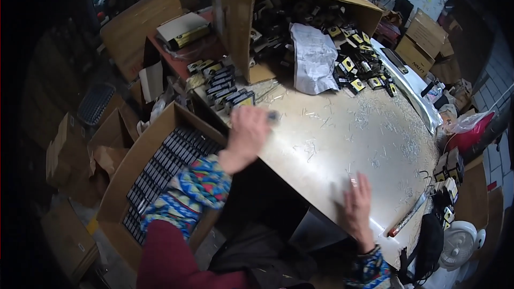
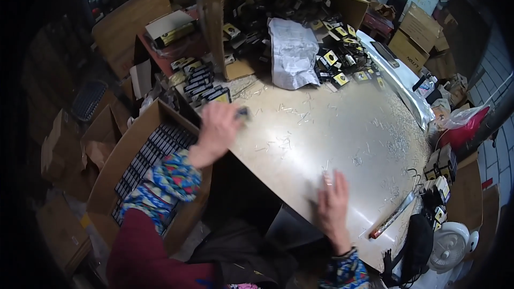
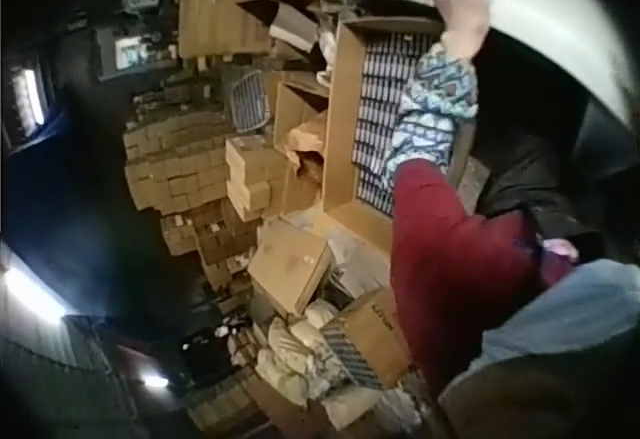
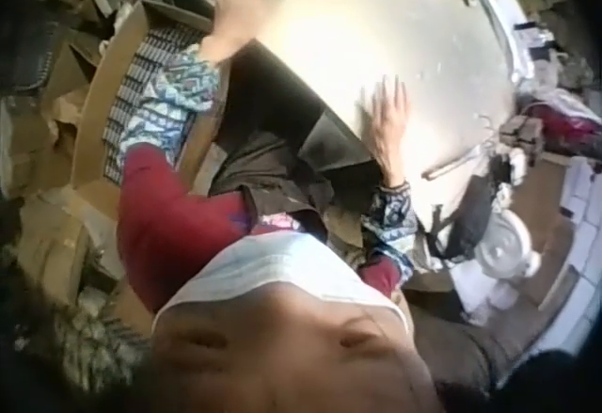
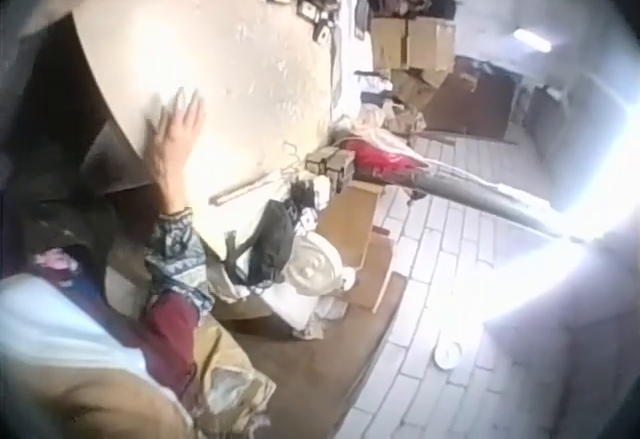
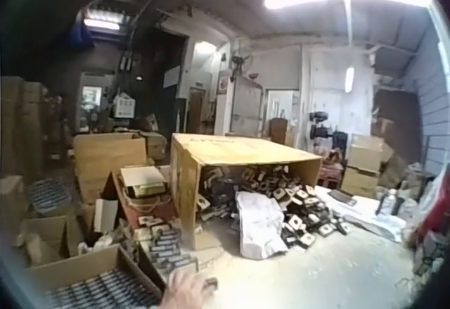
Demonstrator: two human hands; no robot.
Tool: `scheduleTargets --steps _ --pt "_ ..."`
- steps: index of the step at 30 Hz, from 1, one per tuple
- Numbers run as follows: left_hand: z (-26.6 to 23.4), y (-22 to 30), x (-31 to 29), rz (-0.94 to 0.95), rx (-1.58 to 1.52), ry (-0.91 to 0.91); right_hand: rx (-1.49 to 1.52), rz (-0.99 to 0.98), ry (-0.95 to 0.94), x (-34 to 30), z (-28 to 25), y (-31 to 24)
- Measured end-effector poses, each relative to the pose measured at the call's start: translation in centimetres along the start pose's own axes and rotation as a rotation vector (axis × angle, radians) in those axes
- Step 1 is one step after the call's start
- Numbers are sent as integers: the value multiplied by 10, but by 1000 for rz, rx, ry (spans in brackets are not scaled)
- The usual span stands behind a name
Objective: Packaging and inspecting small boxed items at an assembly workstation.
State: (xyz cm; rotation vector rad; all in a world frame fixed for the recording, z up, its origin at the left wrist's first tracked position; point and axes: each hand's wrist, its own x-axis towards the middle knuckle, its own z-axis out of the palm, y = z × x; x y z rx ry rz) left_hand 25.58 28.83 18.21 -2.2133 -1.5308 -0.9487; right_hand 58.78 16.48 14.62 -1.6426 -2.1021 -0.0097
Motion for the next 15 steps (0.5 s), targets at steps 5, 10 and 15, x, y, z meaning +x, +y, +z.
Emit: scheduleTargets --steps 5,10,15 --pt "40 -63 91 166 -16 -106 -420 532 26 18 -13 154" --pt "135 -91 172 426 423 -155 -332 806 41 67 0 213" --pt "202 -110 225 429 104 -169 -314 730 3 134 18 224"
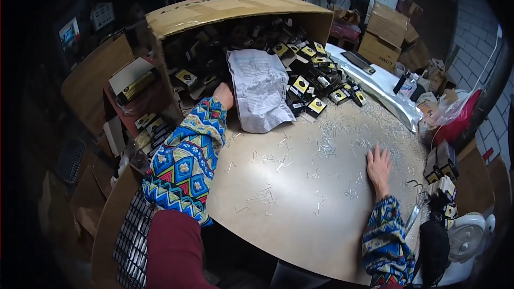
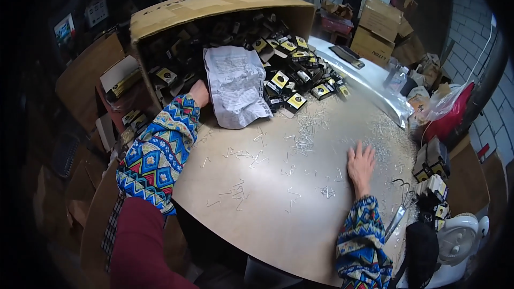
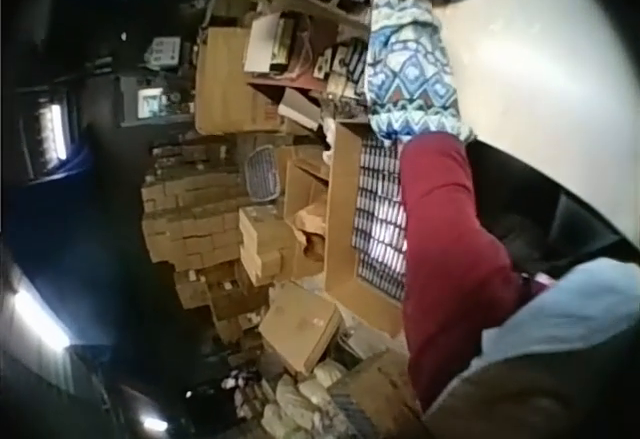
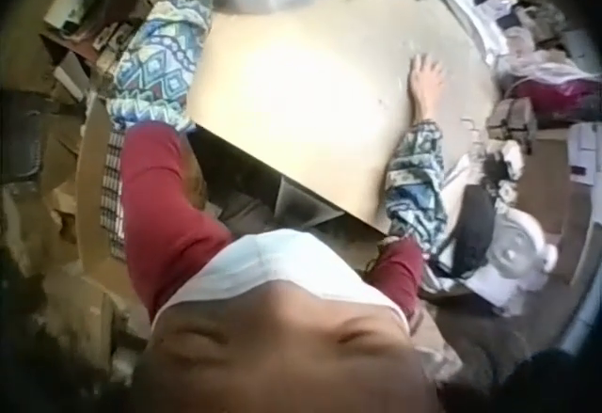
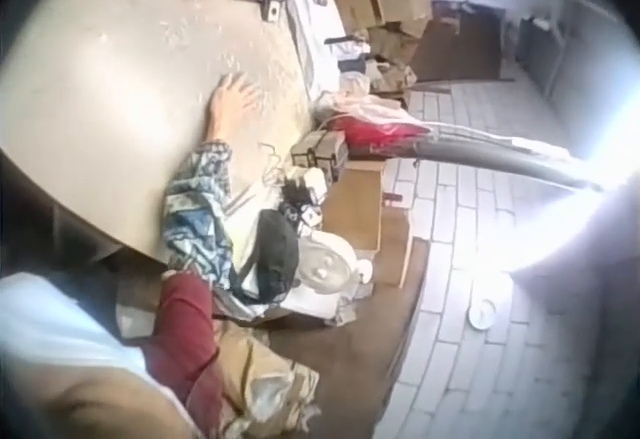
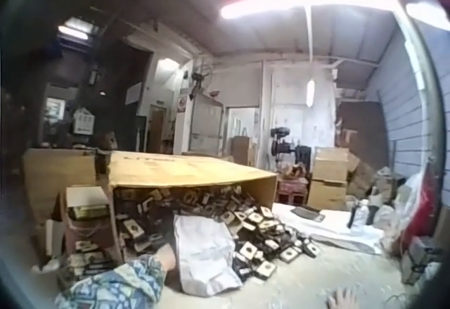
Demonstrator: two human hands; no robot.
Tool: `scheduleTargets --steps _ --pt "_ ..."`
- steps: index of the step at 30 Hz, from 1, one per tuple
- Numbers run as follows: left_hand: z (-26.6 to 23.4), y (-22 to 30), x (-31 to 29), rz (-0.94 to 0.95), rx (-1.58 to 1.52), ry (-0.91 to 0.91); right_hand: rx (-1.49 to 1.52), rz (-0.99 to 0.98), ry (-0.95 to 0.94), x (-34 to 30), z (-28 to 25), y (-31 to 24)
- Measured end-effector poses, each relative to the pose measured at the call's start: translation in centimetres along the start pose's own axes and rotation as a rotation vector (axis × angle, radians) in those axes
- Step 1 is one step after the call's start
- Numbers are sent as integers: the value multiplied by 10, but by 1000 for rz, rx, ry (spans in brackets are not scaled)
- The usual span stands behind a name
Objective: Packaging and inspecting small boxed items at an assembly workstation.
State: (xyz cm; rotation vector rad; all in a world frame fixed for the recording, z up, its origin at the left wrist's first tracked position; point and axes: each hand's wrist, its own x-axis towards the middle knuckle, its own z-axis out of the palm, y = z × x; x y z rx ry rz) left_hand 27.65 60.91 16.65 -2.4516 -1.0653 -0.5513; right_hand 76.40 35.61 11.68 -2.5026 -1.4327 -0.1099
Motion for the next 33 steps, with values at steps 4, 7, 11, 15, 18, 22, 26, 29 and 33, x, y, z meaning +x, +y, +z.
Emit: scheduleTargets --steps 4,7,11,15,18,22,26,29,33 --pt "6 2 33 284 -95 -45 -25 -246 -138 26 1 -50" --pt "3 -2 19 325 49 -369 97 -469 -175 14 5 -103" --pt "16 69 4 204 -99 -405 44 -515 -191 -19 8 -96" --pt "-16 61 -28 149 -420 -412 85 -649 -194 -56 -2 -97" --pt "-93 88 -11 -350 -1256 -945 87 -668 -191 -81 -13 -82" --pt "-59 158 27 -987 -2052 -198 67 -632 -221 -98 -15 -86" --pt "-61 253 45 -666 -2270 -408 36 -579 -301 -110 -26 -72" --pt "-71 242 36 -88 -1584 -984 49 -582 -311 -118 -31 -45" --pt "-76 161 18 -543 -1052 -650 179 -438 -367 -125 -55 -36"
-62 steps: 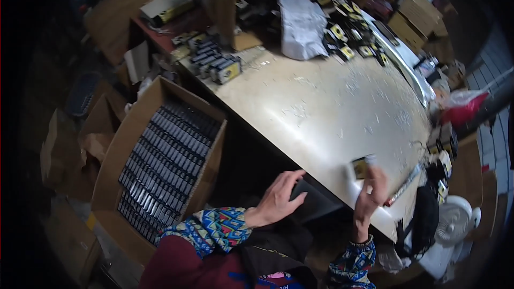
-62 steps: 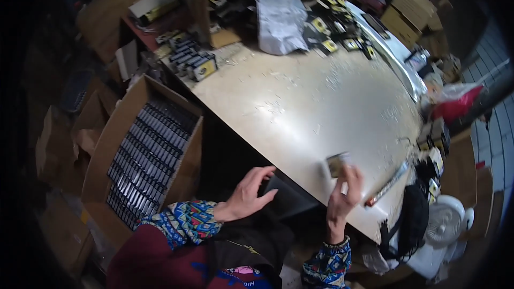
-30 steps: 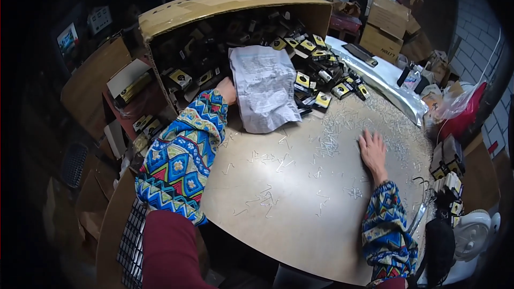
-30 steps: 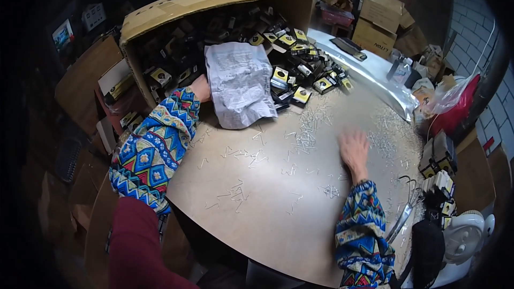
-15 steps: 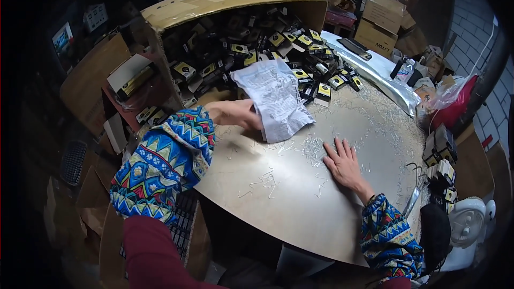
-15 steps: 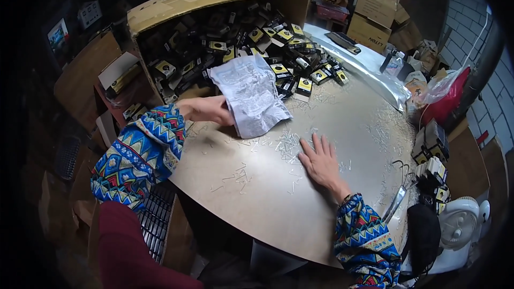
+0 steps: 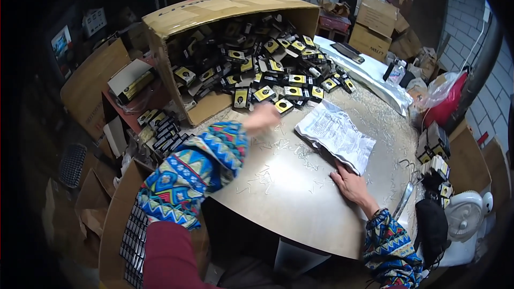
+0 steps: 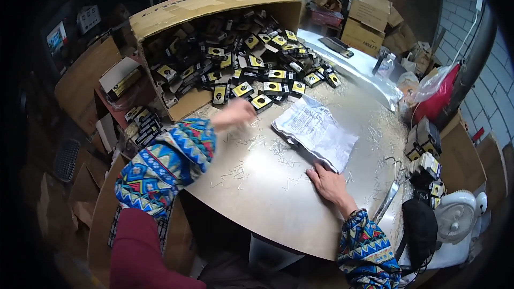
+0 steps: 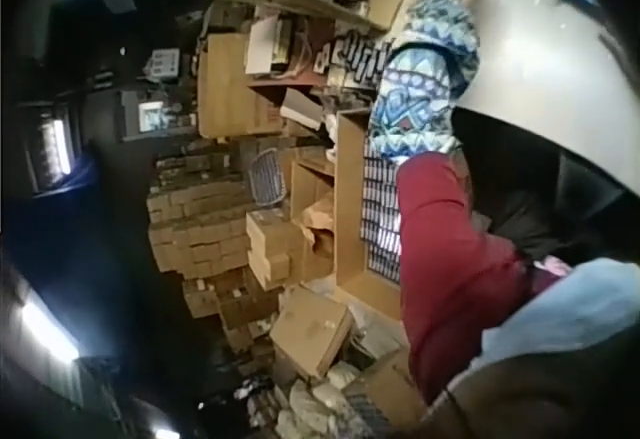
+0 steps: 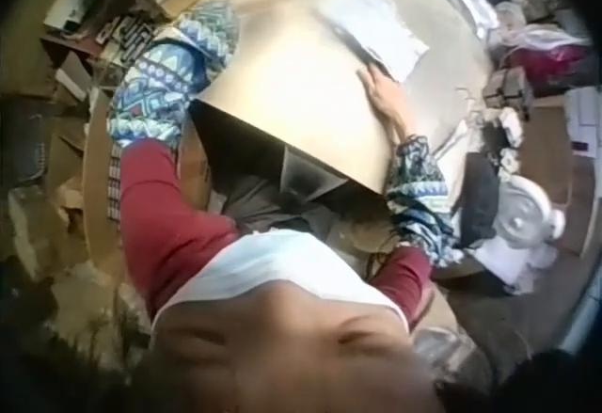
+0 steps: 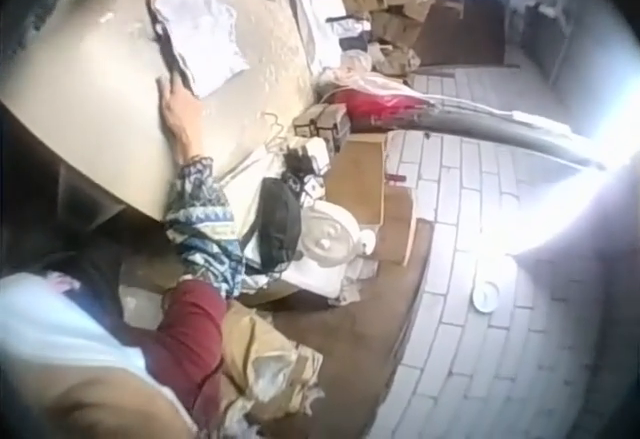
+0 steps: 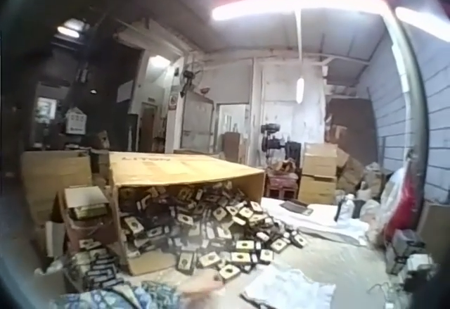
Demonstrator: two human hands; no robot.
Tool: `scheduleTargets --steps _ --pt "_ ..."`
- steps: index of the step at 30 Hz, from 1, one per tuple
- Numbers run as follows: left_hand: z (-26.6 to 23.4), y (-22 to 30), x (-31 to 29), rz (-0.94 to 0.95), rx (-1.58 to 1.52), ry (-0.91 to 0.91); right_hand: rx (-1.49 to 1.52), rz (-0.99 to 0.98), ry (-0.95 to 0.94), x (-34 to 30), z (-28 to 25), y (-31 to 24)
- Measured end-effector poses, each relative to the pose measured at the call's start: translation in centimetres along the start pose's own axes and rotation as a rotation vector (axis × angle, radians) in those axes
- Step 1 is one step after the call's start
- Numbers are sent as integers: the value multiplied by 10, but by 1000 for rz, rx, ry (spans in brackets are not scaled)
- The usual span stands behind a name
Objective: Packaging and inspecting small boxed items at an assembly workstation.
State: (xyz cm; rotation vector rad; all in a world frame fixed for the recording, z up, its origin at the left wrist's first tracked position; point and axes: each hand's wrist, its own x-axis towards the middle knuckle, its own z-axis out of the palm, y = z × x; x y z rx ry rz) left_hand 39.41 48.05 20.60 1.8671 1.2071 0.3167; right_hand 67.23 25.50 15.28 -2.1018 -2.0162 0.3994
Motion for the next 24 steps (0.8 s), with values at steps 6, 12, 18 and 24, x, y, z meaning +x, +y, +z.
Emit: scheduleTargets --steps 6,12,18,24 --pt "-51 -96 59 -174 7 761 237 42 -259 57 20 -1" --pt "-59 -53 3 -128 19 580 155 -162 -266 16 3 -38" --pt "-3 13 -140 -61 -484 94 735 -164 -39 -21 -3 -16" --pt "96 -62 -284 -302 -1375 -56 689 -193 -21 -58 12 -17"
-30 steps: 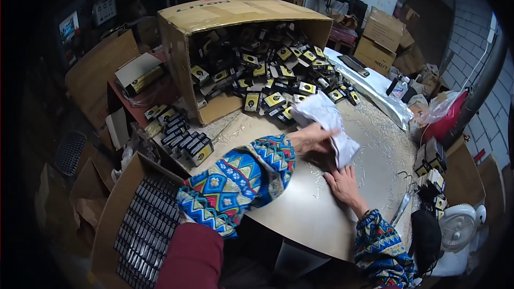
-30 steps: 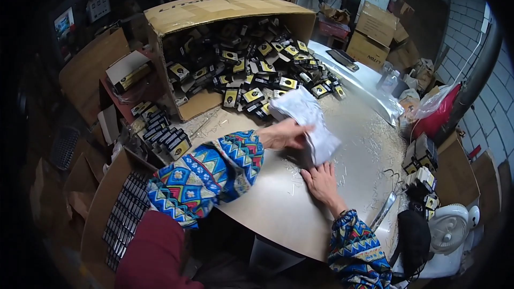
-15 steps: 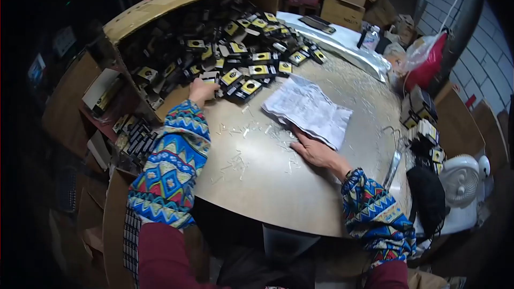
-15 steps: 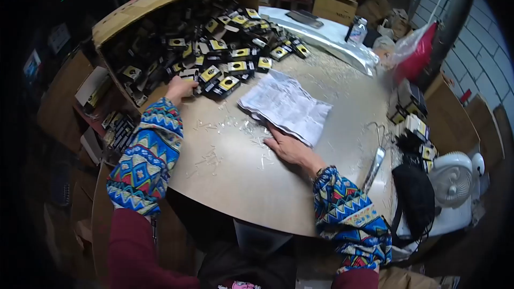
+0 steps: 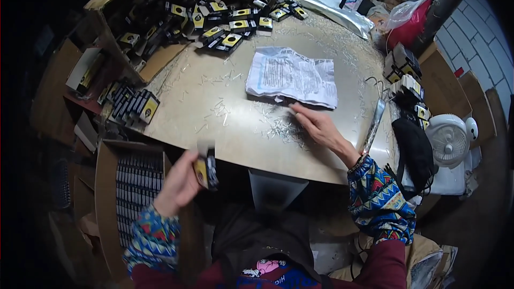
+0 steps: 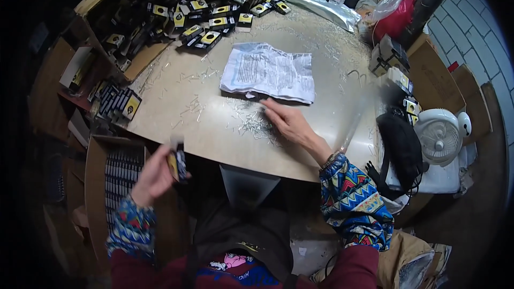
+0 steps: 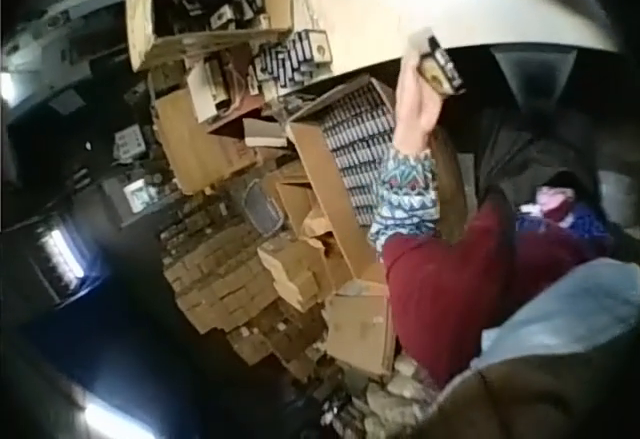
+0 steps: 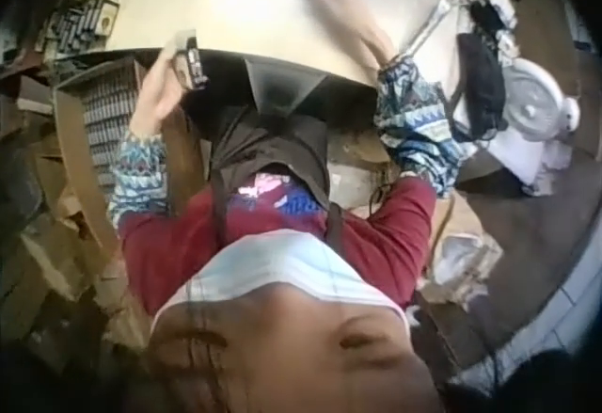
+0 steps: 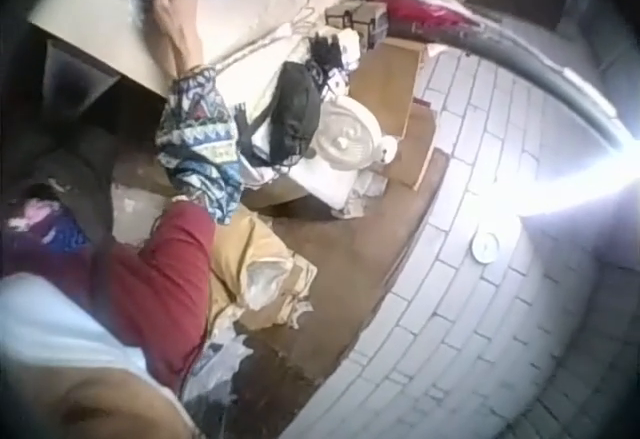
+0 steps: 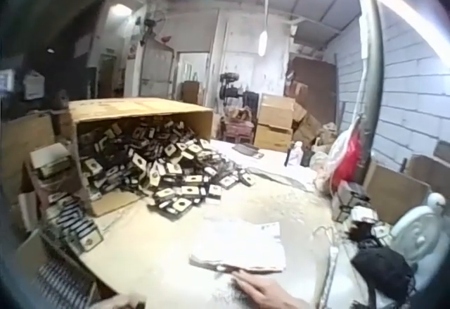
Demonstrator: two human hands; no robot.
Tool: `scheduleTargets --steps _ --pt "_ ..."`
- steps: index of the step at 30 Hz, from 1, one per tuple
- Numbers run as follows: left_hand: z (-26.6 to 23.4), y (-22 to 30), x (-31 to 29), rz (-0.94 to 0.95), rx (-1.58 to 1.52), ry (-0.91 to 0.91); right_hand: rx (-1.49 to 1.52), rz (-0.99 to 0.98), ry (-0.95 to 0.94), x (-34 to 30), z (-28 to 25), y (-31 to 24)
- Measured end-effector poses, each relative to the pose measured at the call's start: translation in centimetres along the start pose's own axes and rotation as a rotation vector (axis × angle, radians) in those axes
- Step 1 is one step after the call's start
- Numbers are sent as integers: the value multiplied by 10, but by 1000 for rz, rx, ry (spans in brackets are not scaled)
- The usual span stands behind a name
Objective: Packaging and inspecting small boxed items at an assembly workstation.
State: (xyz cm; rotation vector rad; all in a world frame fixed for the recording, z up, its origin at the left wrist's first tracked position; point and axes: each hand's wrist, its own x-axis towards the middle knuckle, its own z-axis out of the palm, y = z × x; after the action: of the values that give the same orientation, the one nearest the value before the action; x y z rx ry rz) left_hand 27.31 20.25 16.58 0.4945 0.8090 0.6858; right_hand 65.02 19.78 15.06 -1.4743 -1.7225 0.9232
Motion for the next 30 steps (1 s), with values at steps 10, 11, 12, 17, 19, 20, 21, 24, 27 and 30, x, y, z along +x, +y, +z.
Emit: scheduleTargets --steps 10,11,12,17,19,20,21,24,27,30 --pt "-20 -203 -19 -281 431 3 -643 -173 240 -47 106 -35" --pt "-16 -209 -19 -289 394 -34 -647 -166 247 -56 116 -41" --pt "-11 -213 -20 -299 387 -33 -655 -159 257 -65 123 -46" --pt "0 -216 -26 -262 30 59 -593 -115 155 -106 124 -77" --pt "1 -219 -28 -204 14 78 -349 -66 104 -115 108 -94" --pt "1 -219 -30 -210 5 92 -113 -20 71 -119 101 -100" --pt "2 -218 -30 -209 9 94 -26 -13 137 -122 96 -102" --pt "3 -223 -35 -191 17 87 -6 47 114 -132 93 -91" --pt "-2 -233 -35 -16 545 -45 -214 -54 102 -143 114 -72" --pt "5 -235 -38 133 1017 57 -446 -149 181 -150 148 -57"
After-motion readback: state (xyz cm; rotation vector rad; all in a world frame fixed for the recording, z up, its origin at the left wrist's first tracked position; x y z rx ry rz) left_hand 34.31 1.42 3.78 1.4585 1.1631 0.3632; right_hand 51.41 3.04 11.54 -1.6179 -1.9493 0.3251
